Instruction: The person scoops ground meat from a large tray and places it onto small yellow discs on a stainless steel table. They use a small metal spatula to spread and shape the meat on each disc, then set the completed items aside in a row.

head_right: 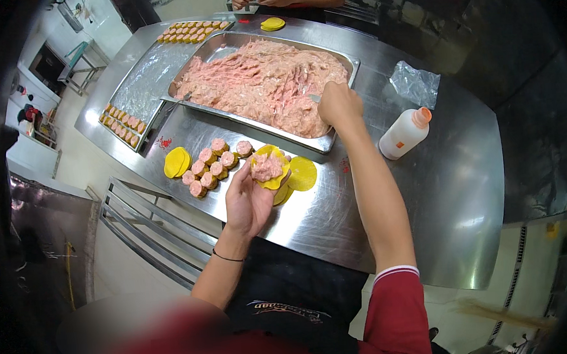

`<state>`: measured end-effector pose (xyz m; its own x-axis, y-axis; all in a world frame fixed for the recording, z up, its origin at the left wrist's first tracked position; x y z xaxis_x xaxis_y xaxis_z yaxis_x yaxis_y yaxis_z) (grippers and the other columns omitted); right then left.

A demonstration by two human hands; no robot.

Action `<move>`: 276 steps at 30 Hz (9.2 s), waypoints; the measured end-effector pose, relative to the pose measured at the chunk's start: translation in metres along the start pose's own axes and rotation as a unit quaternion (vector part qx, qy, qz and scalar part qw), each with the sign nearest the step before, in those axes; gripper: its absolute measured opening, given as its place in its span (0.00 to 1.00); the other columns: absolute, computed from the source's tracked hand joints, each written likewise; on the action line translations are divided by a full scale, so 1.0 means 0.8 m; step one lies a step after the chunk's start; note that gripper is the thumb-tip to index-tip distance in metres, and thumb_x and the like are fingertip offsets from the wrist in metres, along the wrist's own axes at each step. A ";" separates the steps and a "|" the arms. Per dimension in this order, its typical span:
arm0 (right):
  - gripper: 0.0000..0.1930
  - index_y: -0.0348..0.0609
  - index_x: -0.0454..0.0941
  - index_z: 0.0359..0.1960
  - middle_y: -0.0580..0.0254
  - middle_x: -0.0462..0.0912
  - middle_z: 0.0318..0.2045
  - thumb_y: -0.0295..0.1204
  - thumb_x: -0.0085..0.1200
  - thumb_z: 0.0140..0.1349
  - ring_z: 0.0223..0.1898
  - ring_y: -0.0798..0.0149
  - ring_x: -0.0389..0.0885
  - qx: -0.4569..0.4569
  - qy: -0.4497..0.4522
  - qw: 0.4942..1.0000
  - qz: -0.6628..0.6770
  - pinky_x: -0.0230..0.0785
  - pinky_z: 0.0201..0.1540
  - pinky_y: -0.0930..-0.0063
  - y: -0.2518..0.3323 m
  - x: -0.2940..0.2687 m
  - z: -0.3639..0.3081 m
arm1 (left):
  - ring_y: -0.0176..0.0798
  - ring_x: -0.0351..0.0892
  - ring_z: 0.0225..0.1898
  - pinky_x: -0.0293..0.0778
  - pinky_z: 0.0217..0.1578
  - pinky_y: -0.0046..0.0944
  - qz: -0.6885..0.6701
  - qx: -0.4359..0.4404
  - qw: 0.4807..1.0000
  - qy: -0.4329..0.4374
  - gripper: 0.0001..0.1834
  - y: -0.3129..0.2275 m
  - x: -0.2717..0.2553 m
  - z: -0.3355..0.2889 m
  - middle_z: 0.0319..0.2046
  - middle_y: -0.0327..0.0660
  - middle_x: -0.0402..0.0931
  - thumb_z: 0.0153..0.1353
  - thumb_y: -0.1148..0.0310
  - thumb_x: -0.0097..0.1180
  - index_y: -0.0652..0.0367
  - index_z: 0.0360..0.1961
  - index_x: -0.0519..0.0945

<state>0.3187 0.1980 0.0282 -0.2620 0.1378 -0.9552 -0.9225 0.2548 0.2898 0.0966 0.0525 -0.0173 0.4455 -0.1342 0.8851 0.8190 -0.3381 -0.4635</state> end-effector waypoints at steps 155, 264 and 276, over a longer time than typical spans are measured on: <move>0.12 0.41 0.85 0.21 0.62 0.80 0.16 0.33 0.75 0.54 0.18 0.66 0.74 -0.315 -0.038 0.921 0.225 0.62 0.28 0.69 0.028 -0.107 -0.229 | 0.64 0.85 0.35 0.78 0.40 0.53 0.725 -0.063 0.612 0.310 0.26 0.004 0.090 0.004 0.29 0.57 0.84 0.58 0.49 0.75 0.66 0.36 0.84; 0.14 0.36 0.85 0.21 0.63 0.70 0.11 0.32 0.75 0.57 0.14 0.74 0.66 -0.227 -0.009 0.892 0.390 0.56 0.21 0.74 0.020 -0.100 -0.231 | 0.45 0.86 0.27 0.76 0.30 0.42 0.612 0.086 0.752 0.228 0.16 -0.030 0.099 -0.022 0.27 0.48 0.84 0.61 0.64 0.76 0.64 0.37 0.82; 0.16 0.35 0.84 0.20 0.59 0.75 0.12 0.34 0.74 0.58 0.14 0.73 0.68 -0.201 -0.056 0.918 0.337 0.56 0.20 0.74 0.020 -0.108 -0.237 | 0.49 0.87 0.30 0.79 0.35 0.43 0.651 0.146 0.713 0.216 0.17 -0.039 0.110 -0.022 0.29 0.48 0.85 0.59 0.66 0.76 0.65 0.43 0.85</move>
<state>0.2733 0.0089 0.1037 -0.8023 0.2373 -0.5478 -0.5968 -0.2952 0.7461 0.1037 0.0345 0.0758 0.7961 -0.4522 -0.4021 -0.1184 0.5351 -0.8364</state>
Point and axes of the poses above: each hand's wrist, its own z-axis towards the middle knuckle, its own x-axis out of the palm, y = z × x, the point moved 9 cm from there along z, towards the middle knuckle
